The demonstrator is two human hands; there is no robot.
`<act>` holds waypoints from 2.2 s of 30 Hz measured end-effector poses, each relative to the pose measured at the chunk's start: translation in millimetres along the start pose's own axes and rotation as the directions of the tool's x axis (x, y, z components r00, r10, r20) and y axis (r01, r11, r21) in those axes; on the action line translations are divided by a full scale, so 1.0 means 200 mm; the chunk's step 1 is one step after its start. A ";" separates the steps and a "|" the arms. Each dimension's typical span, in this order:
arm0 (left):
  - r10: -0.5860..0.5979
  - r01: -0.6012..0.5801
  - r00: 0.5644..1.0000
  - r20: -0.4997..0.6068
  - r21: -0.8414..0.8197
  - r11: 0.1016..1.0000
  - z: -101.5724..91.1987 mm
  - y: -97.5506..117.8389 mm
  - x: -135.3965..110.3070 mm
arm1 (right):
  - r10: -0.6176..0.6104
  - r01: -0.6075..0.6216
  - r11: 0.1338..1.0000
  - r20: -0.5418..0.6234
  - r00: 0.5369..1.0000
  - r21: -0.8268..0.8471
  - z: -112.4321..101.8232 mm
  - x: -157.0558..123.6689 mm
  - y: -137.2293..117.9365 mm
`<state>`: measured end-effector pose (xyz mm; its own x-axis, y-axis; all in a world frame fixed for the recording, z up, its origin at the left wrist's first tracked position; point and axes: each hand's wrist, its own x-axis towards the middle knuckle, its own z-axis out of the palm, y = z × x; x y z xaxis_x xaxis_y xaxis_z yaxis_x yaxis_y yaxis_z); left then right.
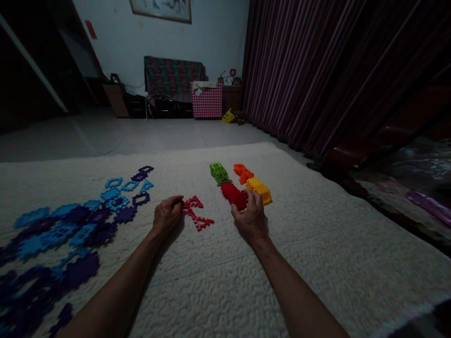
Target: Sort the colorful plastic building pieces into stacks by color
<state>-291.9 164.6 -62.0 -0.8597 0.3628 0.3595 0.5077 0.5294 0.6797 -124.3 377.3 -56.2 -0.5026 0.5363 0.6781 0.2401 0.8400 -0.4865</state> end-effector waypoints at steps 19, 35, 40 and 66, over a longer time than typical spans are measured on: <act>-0.039 0.039 0.999 0.032 -0.020 0.999 -0.01 0.01 0.00 | -0.132 0.132 0.991 0.030 0.991 0.012 -0.01 -0.03 -0.11; 0.142 -0.140 0.971 0.193 -0.025 0.990 0.00 0.03 -0.02 | -0.422 0.283 0.899 0.485 0.766 0.334 0.02 -0.15 -0.32; 0.153 -0.151 0.966 0.207 -0.024 0.988 -0.01 0.04 -0.01 | -0.491 0.363 0.870 0.531 0.691 0.332 0.01 -0.14 -0.33; 0.096 -0.089 0.970 0.225 -0.043 0.995 -0.02 0.05 -0.01 | -0.538 0.351 0.833 0.475 0.697 0.428 -0.11 -0.10 -0.34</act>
<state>-284.3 166.1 -53.3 -0.7723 0.5748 0.2703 0.5789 0.4619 0.6720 -111.9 311.7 -24.1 -0.8735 -0.1171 0.4724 -0.3321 0.8530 -0.4026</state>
